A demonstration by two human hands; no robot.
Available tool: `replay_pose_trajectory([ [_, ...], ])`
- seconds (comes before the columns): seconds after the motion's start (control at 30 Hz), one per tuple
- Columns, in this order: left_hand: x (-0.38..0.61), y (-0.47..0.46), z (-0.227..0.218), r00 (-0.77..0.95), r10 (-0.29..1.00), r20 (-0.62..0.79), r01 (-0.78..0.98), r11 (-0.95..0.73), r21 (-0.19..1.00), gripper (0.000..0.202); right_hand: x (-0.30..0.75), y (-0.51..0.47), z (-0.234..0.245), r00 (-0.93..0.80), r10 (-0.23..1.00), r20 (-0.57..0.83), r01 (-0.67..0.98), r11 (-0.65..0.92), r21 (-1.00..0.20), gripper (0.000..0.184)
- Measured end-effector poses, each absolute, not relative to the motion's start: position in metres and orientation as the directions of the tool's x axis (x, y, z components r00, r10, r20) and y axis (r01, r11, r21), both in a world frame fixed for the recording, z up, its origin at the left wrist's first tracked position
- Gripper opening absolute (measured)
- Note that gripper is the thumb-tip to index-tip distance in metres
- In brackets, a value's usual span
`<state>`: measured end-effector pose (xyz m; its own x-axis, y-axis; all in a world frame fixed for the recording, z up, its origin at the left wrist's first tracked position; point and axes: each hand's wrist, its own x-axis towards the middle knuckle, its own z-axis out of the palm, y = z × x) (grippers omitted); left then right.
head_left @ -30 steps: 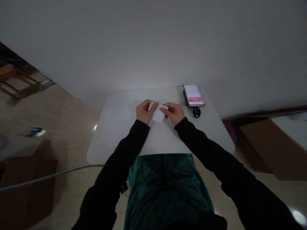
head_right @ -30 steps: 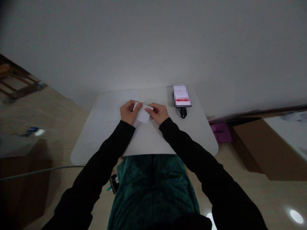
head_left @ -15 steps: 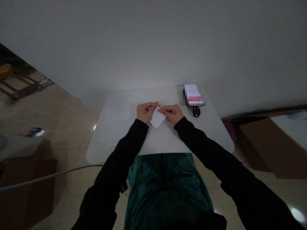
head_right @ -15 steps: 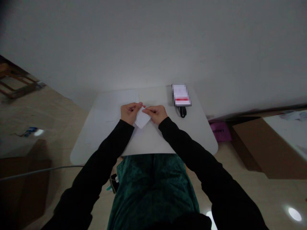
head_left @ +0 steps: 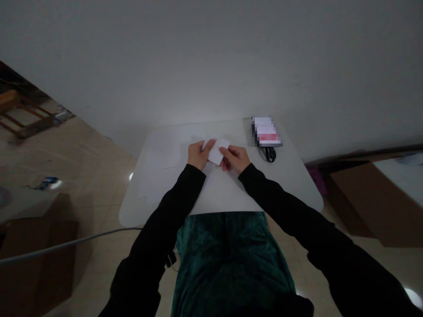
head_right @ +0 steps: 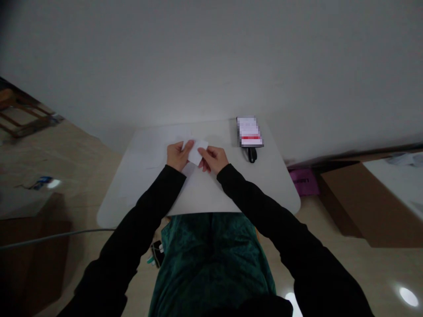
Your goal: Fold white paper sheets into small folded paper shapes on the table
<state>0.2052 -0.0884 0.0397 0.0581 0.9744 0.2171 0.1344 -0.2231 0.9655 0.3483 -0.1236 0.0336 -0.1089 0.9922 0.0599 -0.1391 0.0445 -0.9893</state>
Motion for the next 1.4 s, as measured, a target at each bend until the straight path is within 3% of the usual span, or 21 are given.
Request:
replay_pose_trajectory([
  [0.13, 0.202, -0.086, 0.046, 0.108, 0.966, 0.234, 0.118, -0.246, 0.962, 0.042, 0.356, -0.12, 0.035, -0.075, 0.987, 0.143, -0.097, 0.136, -0.986, 0.062],
  [0.23, 0.2, -0.081, 0.047, 0.018, 0.961, 0.274, 0.122, -0.274, 0.954, 0.04, 0.36, -0.12, 0.035, -0.177, 0.98, 0.094, -0.062, 0.084, -0.995, 0.066],
  [0.37, 0.194, -0.074, 0.045, -0.07, 0.951, 0.302, 0.123, -0.292, 0.948, 0.045, 0.357, -0.126, 0.037, -0.392, 0.92, 0.027, 0.105, 0.074, -0.992, 0.067],
  [0.47, 0.19, -0.071, 0.043, 0.006, 0.956, 0.293, 0.167, -0.29, 0.942, 0.044, 0.355, -0.129, 0.04, -0.489, 0.873, -0.003, 0.192, 0.104, -0.976, 0.069],
  [0.67, 0.191, -0.082, 0.051, 0.166, 0.91, 0.381, 0.295, -0.414, 0.861, 0.038, 0.356, -0.126, 0.039, -0.487, 0.873, -0.03, 0.205, 0.081, -0.975, 0.068],
  [1.03, 0.192, -0.084, 0.05, 0.321, 0.916, 0.242, 0.218, -0.32, 0.922, 0.034, 0.353, -0.132, 0.042, -0.458, 0.888, 0.038, 0.086, 0.087, -0.992, 0.061],
  [1.4, 0.178, -0.082, 0.057, 0.499, 0.853, 0.151, 0.201, -0.283, 0.938, 0.022, 0.356, -0.123, 0.029, -0.521, 0.853, 0.036, 0.194, 0.159, -0.968, 0.06],
])
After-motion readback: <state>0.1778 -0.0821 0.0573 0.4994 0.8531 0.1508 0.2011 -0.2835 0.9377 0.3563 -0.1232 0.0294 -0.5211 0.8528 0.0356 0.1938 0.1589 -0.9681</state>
